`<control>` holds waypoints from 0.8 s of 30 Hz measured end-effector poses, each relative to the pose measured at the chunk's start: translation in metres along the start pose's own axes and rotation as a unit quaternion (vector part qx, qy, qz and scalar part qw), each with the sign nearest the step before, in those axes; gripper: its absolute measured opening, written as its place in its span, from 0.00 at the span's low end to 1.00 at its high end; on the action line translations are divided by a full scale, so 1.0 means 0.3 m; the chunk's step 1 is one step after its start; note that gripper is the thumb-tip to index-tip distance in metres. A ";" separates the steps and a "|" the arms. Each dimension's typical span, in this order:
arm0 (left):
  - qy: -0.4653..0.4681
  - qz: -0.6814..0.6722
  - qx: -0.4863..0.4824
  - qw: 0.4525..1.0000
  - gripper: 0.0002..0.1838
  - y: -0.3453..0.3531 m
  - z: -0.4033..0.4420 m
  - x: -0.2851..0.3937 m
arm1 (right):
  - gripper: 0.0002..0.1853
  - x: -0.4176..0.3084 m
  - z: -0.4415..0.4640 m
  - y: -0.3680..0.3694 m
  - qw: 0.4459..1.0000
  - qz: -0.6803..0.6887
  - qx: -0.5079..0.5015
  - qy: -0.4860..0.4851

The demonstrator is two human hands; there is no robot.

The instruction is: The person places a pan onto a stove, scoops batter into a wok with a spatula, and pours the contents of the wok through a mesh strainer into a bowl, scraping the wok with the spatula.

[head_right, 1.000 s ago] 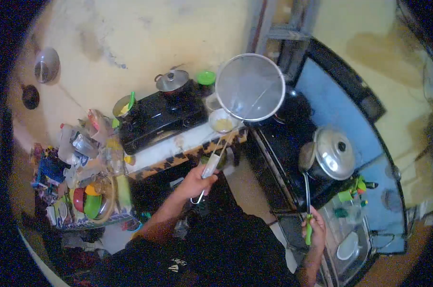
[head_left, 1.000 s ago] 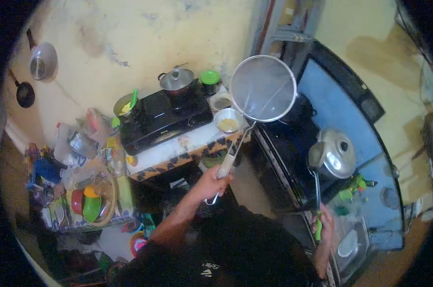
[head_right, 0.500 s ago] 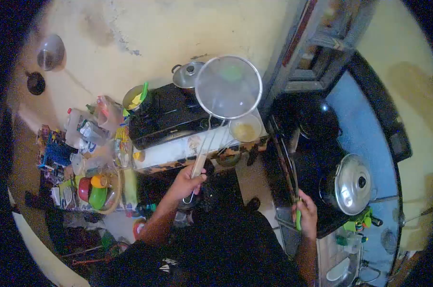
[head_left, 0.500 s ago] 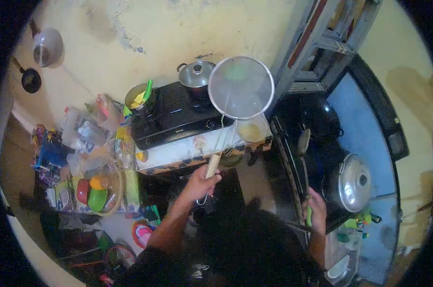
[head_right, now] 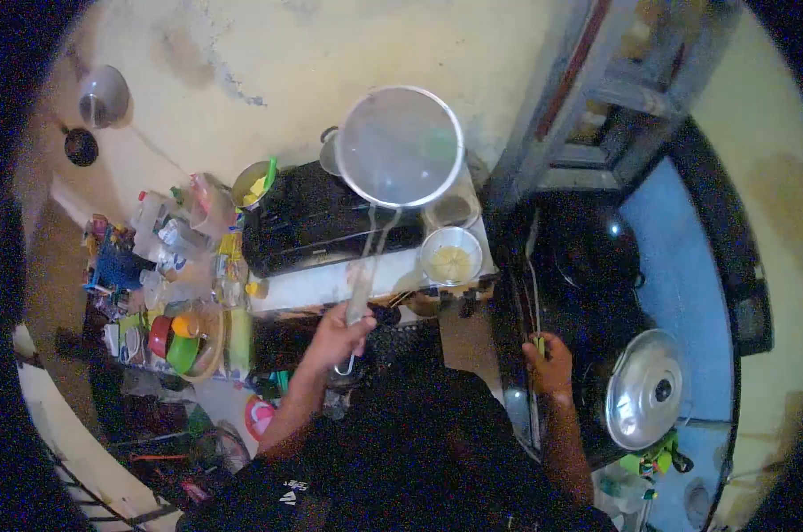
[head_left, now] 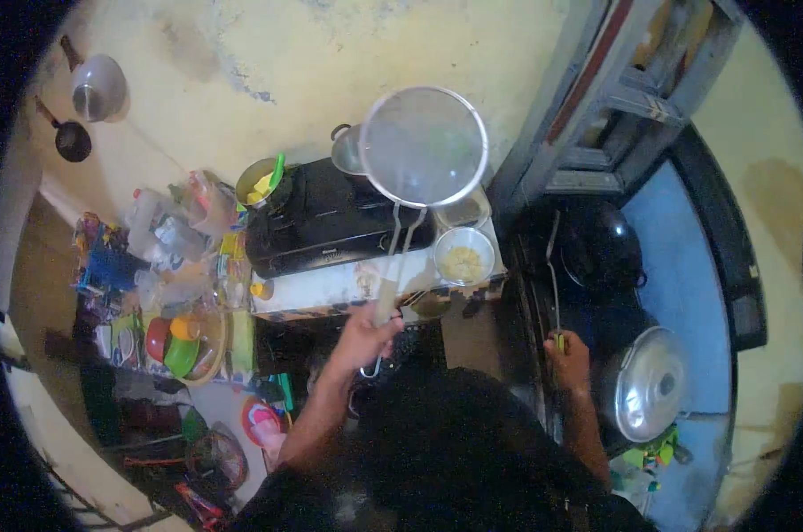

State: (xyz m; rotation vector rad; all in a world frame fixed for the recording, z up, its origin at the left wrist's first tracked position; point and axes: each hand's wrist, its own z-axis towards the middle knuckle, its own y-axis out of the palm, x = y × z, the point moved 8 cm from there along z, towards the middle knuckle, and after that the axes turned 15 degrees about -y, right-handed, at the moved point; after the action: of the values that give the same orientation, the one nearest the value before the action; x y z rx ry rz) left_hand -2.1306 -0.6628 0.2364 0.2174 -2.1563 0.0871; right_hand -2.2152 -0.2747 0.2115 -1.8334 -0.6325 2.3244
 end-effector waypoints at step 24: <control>0.118 0.092 -0.295 0.944 0.22 0.254 0.176 0.137 | 0.15 -0.351 0.411 0.563 0.987 0.155 0.036 -0.028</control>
State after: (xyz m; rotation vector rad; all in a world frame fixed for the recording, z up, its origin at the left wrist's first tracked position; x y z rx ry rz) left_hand -2.2105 -0.6007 0.2424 -0.3279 -1.8624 -0.4037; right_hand -2.2771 -0.4944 0.2634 -1.9620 -0.2783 2.5566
